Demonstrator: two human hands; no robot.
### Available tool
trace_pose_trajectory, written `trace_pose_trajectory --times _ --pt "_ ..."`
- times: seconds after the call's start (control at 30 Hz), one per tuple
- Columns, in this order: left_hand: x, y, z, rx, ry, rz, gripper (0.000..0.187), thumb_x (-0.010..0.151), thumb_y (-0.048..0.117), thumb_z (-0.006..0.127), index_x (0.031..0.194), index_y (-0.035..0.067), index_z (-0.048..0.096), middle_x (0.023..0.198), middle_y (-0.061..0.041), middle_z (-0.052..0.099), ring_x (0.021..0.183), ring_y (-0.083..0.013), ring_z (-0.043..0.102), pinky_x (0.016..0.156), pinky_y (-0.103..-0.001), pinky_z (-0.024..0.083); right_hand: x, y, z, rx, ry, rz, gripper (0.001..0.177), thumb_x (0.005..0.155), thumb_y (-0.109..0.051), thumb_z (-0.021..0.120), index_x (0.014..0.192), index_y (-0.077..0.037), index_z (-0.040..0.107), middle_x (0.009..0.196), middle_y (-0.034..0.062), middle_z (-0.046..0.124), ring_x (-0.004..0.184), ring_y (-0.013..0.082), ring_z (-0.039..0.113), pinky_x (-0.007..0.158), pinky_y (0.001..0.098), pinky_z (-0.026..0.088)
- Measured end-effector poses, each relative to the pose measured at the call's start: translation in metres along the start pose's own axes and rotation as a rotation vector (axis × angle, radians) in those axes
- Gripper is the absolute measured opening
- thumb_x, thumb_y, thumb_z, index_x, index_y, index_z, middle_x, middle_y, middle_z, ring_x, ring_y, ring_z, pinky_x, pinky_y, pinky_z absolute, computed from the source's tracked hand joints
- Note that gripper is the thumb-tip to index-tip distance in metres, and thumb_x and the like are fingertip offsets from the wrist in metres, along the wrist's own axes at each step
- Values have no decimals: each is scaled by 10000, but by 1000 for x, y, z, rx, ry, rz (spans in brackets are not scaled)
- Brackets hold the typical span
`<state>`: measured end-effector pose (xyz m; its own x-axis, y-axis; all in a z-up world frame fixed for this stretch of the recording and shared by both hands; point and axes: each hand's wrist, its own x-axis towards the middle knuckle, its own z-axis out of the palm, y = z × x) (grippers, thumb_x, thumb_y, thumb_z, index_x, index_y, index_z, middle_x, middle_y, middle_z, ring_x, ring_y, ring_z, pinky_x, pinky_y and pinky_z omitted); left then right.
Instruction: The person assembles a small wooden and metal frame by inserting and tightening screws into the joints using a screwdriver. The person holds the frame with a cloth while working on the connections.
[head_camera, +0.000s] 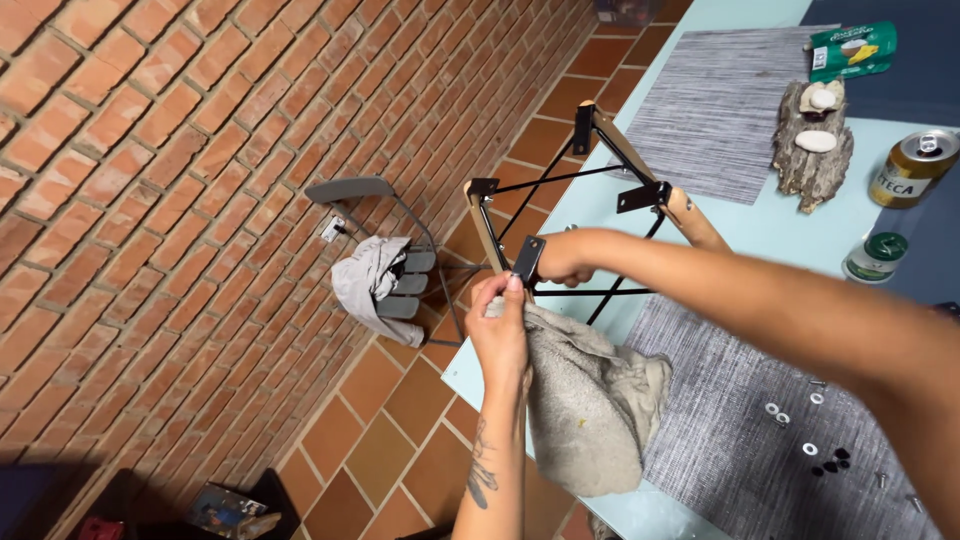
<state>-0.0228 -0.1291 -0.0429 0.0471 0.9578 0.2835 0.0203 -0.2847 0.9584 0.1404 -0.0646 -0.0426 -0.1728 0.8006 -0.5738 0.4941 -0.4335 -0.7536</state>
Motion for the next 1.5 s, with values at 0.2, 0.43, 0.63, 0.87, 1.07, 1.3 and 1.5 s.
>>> trace_pose_trajectory --times 0.2,0.43,0.63,0.87,1.07,1.3,1.5 --pt "7 -8 -7 153 13 -7 376 696 258 946 994 91 787 916 -57 591 922 -157 549 983 -344 430 100 26 -18 -197 -253 280 238 953 -284 466 738 -191 426 533 -57 332 413 96 370 366 206 225" --pt "6 3 -5 209 70 -3 329 761 310 908 1006 126 788 892 -35 612 873 -131 558 918 -319 456 56 35 0 -280 261 -328 364 898 -239 484 609 -91 650 453 61 541 540 274 621 625 435 493" --pt "6 11 -7 146 74 -31 326 774 295 900 1023 123 778 897 -11 592 880 -116 529 925 -293 446 26 45 24 264 391 -522 331 986 -235 477 757 -67 648 568 43 554 559 159 589 528 310 508" --pt "7 5 -9 126 20 -10 295 794 290 887 1019 135 777 881 -10 590 869 -103 534 911 -284 444 29 44 25 405 120 -587 366 1029 -246 450 821 -56 685 593 -28 407 526 92 420 452 234 402" --pt "8 4 -8 109 16 16 281 809 275 878 1013 109 778 850 -17 550 853 -109 509 896 -292 437 53 55 15 129 134 -716 384 974 -173 480 712 10 692 508 81 501 475 144 454 434 312 423" --pt "1 6 -5 95 -4 38 283 816 259 879 1028 100 780 847 -25 530 865 -124 493 902 -296 434 25 16 -8 -4 -80 -110 312 976 -270 502 697 -133 470 495 -15 395 393 151 429 303 245 310" --pt "4 9 -2 113 1 12 252 837 277 855 1028 128 784 875 -34 554 892 -129 509 932 -312 431 76 -1 -26 -124 -350 342 228 985 -239 450 772 -160 424 563 -61 345 410 70 336 393 185 157"
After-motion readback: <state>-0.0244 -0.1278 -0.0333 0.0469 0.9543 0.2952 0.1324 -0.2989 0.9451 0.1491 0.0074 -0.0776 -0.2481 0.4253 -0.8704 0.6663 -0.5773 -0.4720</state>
